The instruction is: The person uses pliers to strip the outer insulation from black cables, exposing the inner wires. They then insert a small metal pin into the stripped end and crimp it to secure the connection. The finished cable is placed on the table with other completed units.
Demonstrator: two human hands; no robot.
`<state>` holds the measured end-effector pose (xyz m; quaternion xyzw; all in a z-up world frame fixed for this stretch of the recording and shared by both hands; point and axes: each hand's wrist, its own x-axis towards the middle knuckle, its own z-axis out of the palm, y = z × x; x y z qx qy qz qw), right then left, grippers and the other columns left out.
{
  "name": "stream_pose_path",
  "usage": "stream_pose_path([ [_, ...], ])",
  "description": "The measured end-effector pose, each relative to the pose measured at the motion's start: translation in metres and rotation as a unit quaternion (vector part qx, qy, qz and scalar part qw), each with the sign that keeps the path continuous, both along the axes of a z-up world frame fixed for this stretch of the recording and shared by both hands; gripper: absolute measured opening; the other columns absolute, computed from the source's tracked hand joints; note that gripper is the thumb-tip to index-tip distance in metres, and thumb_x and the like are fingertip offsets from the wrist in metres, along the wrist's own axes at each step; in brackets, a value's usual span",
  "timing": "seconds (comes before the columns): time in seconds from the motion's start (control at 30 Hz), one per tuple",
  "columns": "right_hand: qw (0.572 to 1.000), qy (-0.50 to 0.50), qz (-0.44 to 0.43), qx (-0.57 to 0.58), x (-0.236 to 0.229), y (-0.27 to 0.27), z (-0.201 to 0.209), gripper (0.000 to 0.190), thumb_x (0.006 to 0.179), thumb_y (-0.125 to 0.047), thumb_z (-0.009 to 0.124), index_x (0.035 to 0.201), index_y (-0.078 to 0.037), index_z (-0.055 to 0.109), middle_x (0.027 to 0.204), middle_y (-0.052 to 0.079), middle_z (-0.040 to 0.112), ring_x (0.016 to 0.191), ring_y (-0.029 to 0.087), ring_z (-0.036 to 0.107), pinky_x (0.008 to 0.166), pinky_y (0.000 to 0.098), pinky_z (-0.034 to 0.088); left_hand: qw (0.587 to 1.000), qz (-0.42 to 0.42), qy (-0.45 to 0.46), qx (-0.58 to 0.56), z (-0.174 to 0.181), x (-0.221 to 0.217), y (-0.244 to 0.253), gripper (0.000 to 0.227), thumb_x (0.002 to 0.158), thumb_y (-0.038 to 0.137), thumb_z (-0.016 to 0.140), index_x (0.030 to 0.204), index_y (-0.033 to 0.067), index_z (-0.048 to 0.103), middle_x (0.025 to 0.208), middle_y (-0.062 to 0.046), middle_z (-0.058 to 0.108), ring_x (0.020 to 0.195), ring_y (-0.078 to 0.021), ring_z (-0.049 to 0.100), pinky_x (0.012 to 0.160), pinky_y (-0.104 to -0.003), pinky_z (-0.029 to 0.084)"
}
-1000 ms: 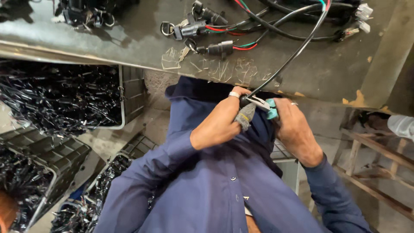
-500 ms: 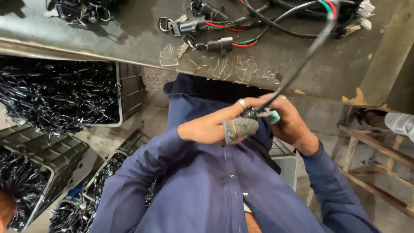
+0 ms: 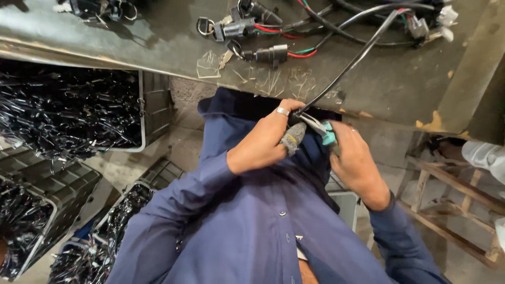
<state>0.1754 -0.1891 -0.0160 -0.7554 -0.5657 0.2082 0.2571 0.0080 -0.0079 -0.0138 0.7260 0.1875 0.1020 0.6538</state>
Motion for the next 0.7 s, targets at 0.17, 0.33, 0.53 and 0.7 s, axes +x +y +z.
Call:
stream_pose_path([
  [0.17,0.999,-0.027,0.001,-0.02,0.003,-0.005,-0.014,0.058,0.075,0.013,0.064,0.131,0.002,0.054,0.117,0.024,0.062,0.108,0.045,0.059,0.092,0.0492,0.049,0.996,-0.026,0.079,0.016,-0.001,0.0,-0.002,0.044,0.093,0.009,0.06,0.133,0.0021,0.043,0.099,-0.026,0.067,0.097,-0.0478,0.066,0.076,-0.047,0.05],
  [0.33,0.999,0.025,0.014,-0.02,0.006,-0.002,-0.019,0.061,0.073,0.013,0.062,0.132,0.005,0.051,0.106,0.027,0.061,0.099,0.047,0.059,0.083,0.0503,0.049,0.999,-0.013,0.038,-0.018,0.0,0.002,0.003,0.032,0.102,0.012,0.058,0.128,0.0008,0.045,0.097,-0.024,0.068,0.096,-0.0429,0.069,0.082,-0.044,0.052],
  [0.53,0.995,0.089,0.005,-0.044,0.011,-0.002,-0.038,0.046,0.08,0.012,0.061,0.124,0.002,0.054,0.101,0.028,0.063,0.095,0.05,0.061,0.076,0.0515,0.048,0.996,-0.027,0.081,0.034,-0.007,-0.001,0.007,0.043,0.091,0.005,0.06,0.13,0.0017,0.043,0.097,-0.026,0.067,0.096,-0.0462,0.066,0.077,-0.05,0.051],
  [0.7,0.998,0.054,-0.024,-0.017,-0.004,-0.007,-0.048,0.047,0.078,0.009,0.063,0.123,0.003,0.055,0.095,0.029,0.064,0.089,0.05,0.062,0.073,0.0525,0.049,0.963,0.018,0.183,0.199,-0.011,0.0,-0.011,0.046,0.085,0.003,0.058,0.129,0.0071,0.046,0.098,-0.02,0.065,0.075,-0.0443,0.066,0.063,-0.057,0.048],
])
